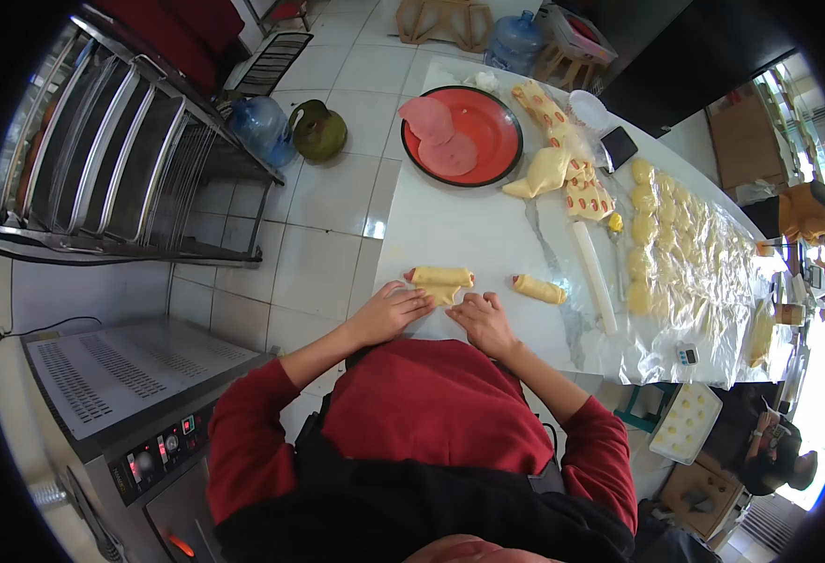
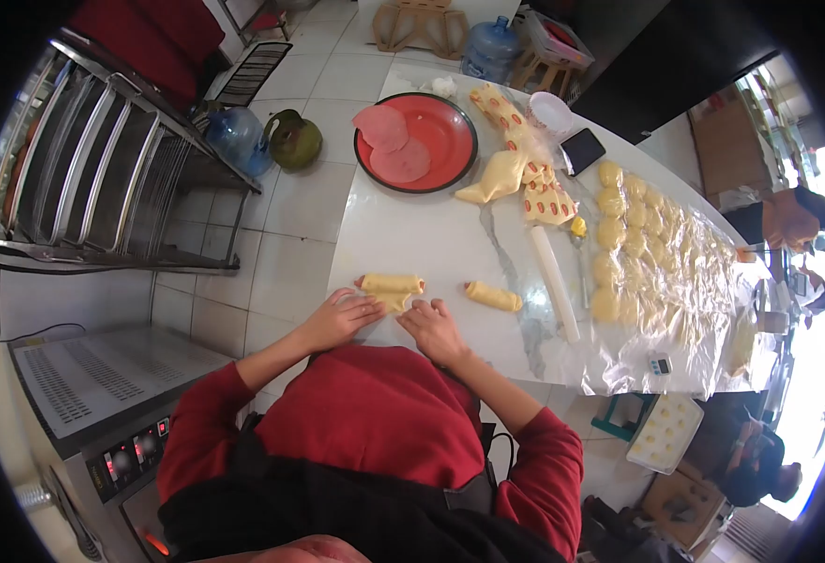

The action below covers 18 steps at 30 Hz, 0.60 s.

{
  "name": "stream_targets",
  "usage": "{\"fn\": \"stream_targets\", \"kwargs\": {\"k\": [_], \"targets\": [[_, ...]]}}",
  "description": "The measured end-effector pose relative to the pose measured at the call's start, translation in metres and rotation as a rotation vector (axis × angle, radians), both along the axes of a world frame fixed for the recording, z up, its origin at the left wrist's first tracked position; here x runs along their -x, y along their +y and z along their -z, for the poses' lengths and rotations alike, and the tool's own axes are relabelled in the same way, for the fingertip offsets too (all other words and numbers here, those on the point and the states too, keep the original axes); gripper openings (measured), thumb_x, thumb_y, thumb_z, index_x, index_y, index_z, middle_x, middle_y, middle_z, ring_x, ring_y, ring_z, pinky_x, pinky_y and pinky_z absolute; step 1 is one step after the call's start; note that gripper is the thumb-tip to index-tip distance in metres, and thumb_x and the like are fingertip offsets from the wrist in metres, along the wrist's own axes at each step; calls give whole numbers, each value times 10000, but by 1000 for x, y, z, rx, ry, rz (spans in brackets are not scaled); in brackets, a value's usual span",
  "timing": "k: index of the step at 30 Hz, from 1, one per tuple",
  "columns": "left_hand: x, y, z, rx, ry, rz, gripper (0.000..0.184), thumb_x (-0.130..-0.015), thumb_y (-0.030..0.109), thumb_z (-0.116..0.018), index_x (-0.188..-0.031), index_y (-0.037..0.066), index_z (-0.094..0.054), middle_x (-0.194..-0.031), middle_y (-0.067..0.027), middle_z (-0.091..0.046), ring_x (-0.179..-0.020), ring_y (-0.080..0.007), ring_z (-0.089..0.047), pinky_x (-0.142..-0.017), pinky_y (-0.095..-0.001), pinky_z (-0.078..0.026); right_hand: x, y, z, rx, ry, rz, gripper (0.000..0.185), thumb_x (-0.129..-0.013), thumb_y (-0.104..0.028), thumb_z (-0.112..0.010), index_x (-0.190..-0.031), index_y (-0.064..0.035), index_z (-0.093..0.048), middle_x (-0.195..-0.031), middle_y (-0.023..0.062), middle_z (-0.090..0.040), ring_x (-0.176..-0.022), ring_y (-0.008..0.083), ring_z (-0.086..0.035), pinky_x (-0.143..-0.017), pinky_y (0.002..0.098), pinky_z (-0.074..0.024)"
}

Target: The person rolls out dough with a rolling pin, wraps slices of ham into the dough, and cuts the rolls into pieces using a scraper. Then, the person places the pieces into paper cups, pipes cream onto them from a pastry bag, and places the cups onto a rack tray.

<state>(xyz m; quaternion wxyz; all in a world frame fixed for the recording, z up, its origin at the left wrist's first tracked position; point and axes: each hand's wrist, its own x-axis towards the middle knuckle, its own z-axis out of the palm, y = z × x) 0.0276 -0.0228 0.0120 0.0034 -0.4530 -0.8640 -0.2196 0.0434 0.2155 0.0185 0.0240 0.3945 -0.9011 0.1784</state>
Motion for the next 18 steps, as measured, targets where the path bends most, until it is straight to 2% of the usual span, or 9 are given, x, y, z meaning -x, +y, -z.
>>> {"fn": "stream_targets", "kwargs": {"k": [2, 6, 8, 9, 11, 12, 15, 18], "targets": [[-4, 2, 5, 32, 33, -1, 355, -753, 55, -485, -1088, 124, -576, -1133, -6, -549, -1080, -164, -490, -938, -373, -302, 3, -7, -7, -27, 78, 36, 395, -705, -52, -497, -1095, -80, -555, -1032, -3, -557, -994, 165, -461, -797, 337, -351], [3, -2, -7, 37, -2, -24, 321, -756, 93, -519, -1070, 128, -582, -1126, -11, -547, -1034, -179, -504, -938, -390, -295, 5, -2, 2, -4, -48, 45, 384, -683, -55, -530, -1063, -83, -573, -1031, 25, -565, -958, 189, -486, -803, 347, -353], [16, 6, -29, -177, -51, -255, 280, -759, 96, -533, -1031, 111, -593, -1056, -15, -573, -1008, -179, -501, -915, -376, -319, 20, 1, -6, 81, -98, 127, 333, -698, -53, -548, -1028, -63, -587, -1012, 45, -576, -932, 215, -503, -800, 350, -363], [23, 10, -35, -286, -79, -368, 259, -760, 98, -540, -1012, 103, -599, -1021, -17, -585, -995, -179, -500, -904, -369, -331, 28, -4, -11, 238, -139, 233, 295, -712, -55, -554, -1005, -46, -590, -992, 56, -581, -913, 232, -507, -793, 356, -372], [41, 11, -18, -249, -274, -315, 243, -732, 69, -572, -972, 92, -608, -1000, -22, -584, -950, -199, -514, -863, -356, -361, 45, -18, -16, 548, -224, 443, 224, -742, -60, -566, -959, -14, -598, -952, 79, -591, -875, 265, -516, -778, 367, -389], [46, 12, -15, -229, -369, -288, 237, -718, 55, -588, -952, 87, -612, -990, -25, -583, -927, -208, -522, -843, -349, -376, 52, -15, -9, 494, -256, 315, 211, -768, -80, -583, -956, 17, -585, -926, 104, -590, -851, 285, -512, -759, 363, -412], [50, 9, -14, -189, -297, -209, 209, -693, 30, -604, -895, 81, -611, -910, -33, -585, -906, -208, -522, -789, -337, -407, 44, -7, -5, 480, -408, 290, 169, -732, -58, -607, -888, 3, -583, -886, 106, -574, -864, 278, -515, -750, 351, -427], [46, 0, -9, -220, -166, -39, 205, -675, 50, -630, -876, 74, -601, -904, -41, -569, -890, -218, -521, -781, -342, -409, 32, -2, -9, 423, -167, 163, 137, -698, -42, -630, -810, -13, -557, -846, 90, -557, -885, 267, -517, -752, 345, -432]]}}
